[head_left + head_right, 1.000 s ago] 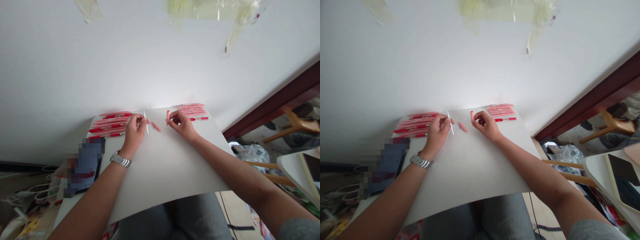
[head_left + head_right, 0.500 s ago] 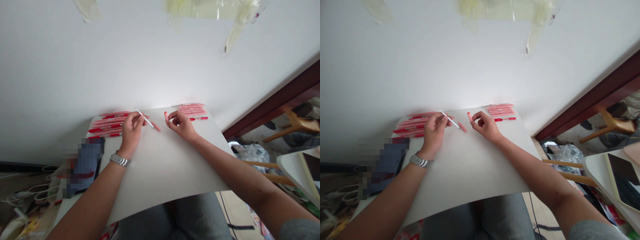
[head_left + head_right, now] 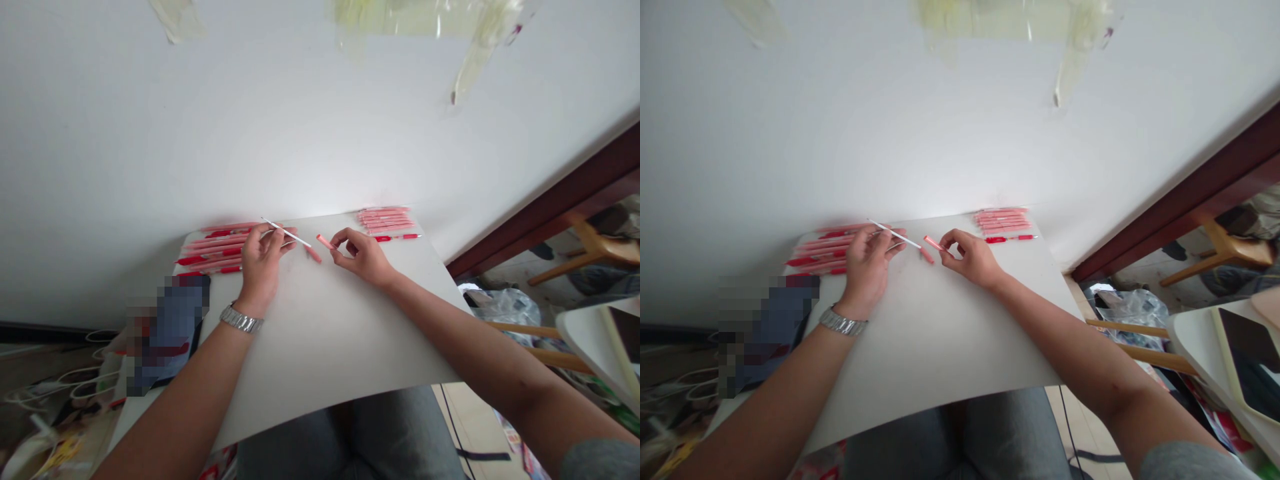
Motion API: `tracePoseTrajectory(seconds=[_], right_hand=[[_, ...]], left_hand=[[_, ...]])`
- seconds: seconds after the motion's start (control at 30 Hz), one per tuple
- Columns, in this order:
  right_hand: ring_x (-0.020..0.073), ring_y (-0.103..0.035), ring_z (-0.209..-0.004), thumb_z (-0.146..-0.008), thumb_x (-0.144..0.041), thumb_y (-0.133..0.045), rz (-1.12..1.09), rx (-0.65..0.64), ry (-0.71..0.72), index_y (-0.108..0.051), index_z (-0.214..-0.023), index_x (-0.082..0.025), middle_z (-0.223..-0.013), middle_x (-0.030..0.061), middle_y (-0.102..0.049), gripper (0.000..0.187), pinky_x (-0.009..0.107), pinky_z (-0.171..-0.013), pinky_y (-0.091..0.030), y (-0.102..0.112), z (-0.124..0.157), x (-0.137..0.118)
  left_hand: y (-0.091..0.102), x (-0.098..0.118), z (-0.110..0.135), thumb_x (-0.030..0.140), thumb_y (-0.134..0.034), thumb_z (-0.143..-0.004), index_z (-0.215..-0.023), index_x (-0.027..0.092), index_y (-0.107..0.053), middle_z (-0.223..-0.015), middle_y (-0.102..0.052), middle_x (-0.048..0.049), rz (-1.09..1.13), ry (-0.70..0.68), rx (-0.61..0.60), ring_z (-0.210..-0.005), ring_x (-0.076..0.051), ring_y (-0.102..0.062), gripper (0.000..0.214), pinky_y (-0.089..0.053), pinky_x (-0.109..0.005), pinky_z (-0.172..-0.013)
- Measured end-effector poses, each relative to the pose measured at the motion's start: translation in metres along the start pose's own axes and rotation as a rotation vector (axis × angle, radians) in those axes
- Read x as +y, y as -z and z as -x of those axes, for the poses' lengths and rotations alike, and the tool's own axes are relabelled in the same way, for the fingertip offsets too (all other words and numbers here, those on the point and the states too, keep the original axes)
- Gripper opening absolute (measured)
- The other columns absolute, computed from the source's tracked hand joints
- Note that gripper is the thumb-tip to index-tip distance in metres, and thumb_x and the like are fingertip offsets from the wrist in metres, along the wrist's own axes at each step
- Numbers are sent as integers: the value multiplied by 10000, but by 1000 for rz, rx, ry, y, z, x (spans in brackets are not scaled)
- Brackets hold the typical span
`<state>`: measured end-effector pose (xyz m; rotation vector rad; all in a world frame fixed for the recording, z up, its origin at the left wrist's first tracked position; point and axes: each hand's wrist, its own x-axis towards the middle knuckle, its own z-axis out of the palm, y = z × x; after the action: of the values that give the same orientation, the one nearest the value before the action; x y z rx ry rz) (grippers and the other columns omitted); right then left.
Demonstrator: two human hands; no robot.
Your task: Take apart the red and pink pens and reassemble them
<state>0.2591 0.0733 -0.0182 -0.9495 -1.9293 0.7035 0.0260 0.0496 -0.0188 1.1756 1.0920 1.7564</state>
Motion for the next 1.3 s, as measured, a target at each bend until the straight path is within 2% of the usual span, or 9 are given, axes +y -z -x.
tracePoseTrajectory(seconds=[0.4, 0.8, 1.0, 1.3], right_hand=[[135, -524, -696, -847, -187, -668, 74, -36, 51, -679, -949, -226, -923, -4, -744, 110, 275, -645, -394, -2, -1, 8], [148, -542, -729, -860, -162, -676, 65, -25, 98, -682, -958, -225, -915, -1, -738, 117, 287, -681, -410, -1, -3, 3], [163, -551, -761, -895, -175, -687, 76, -19, 148, -691, -975, -226, -897, 11, -723, 95, 296, -709, -433, -1, -2, 2], [188, -579, -784, -894, -152, -676, 121, 4, 162, -677, -959, -241, -889, 24, -720, 110, 334, -766, -479, 1, -4, -1]], left_hand=[[-5, 6, 0, 426, -872, -873, -1012, 216, -653, -1020, -765, -37, 105, 27, 32, -1037, -217, -795, 334, -661, -323, -870], [-5, 7, 5, 421, -840, -913, -1003, 212, -677, -1048, -775, -64, 69, 44, -101, -1100, -221, -771, 280, -644, -372, -964], [-7, 6, 4, 378, -865, -894, -957, 213, -695, -994, -742, -28, 96, 60, -123, -923, -136, -725, 245, -623, -297, -914], [-6, 6, 3, 410, -873, -880, -950, 222, -678, -971, -754, -27, 85, 88, -115, -914, -148, -745, 280, -631, -318, -918]])
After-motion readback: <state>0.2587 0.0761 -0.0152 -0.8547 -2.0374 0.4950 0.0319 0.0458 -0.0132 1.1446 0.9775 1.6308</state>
